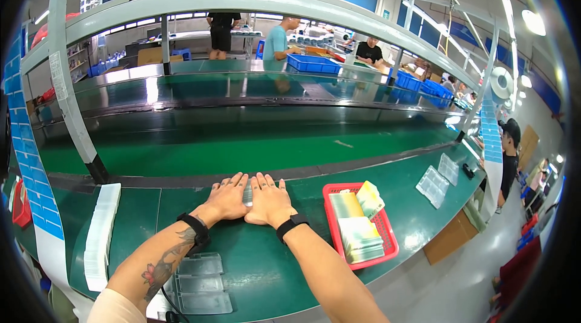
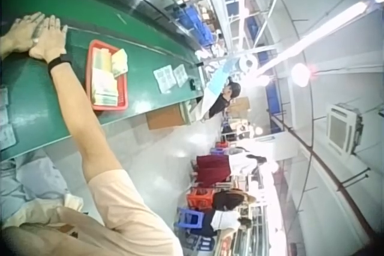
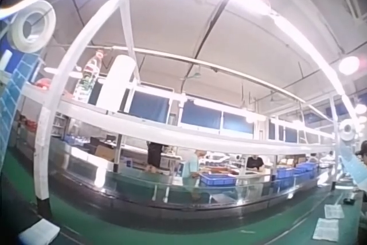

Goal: The worker sorts, stacks, and organizes multiple sheets of plastic labels or protective films on a production line workbench.

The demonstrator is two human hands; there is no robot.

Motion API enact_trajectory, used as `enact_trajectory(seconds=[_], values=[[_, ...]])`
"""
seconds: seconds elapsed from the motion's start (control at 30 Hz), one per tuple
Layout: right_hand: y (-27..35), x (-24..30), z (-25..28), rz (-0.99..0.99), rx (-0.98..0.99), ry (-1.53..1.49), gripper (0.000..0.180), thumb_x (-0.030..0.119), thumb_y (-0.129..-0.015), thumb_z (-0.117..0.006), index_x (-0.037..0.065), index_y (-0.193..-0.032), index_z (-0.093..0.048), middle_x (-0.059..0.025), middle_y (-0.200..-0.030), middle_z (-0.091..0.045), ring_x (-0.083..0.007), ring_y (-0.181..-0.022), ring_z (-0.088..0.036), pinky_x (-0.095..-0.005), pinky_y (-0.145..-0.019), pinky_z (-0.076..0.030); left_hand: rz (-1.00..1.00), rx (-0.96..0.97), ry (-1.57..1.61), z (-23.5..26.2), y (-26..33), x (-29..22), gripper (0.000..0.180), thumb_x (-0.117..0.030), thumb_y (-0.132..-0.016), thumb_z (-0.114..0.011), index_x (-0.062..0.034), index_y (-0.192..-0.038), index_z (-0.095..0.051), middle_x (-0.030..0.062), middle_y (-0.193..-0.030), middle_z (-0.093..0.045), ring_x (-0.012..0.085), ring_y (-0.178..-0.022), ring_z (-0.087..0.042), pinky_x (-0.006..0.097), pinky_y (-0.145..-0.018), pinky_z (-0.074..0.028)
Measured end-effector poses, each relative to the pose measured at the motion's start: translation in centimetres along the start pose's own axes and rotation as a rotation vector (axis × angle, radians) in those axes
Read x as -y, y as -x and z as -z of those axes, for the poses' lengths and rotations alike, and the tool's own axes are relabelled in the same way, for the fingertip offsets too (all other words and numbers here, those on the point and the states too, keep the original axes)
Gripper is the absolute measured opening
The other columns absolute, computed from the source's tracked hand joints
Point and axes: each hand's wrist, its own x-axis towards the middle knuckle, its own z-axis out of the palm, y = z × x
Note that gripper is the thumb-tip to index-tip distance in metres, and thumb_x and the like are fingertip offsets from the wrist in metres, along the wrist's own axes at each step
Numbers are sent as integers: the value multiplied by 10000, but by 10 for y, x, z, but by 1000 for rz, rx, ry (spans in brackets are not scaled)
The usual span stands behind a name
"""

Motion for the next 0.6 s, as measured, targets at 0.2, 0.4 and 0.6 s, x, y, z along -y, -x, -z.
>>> enact_trajectory(seconds=[0.2, 0.4, 0.6], values=[[6, 0, -12, 16, -74, -43, 966, 379, -710, -638, 17, -1536, -294, -176, -1614, -274, -315, -1508, -239, -566, -1200, -229, -39, 27, -70, 3, 1, 2, 942, -507, -818, -624, -33, -1553, -275, 184, -1624, -252, 383, -1454, -322, 582, -1152, -284], [6, -1, -14, 35, -89, -54, 979, 391, -708, -644, 22, -1541, -284, -171, -1617, -270, -318, -1510, -231, -586, -1189, -240, -58, 39, -115, 4, 5, 4, 973, -549, -826, -602, -29, -1564, -240, 179, -1636, -221, 382, -1457, -318, 584, -1146, -300], [-2, -14, 6, -7, 104, -320, 849, 505, -873, -515, 48, -1551, -288, -173, -1630, -242, -345, -1514, -207, -608, -1198, -165, -81, 89, -173, 10, 10, -8, 1007, -620, -837, -576, -38, -1575, -215, 179, -1640, -206, 376, -1463, -309, 581, -1151, -293]])
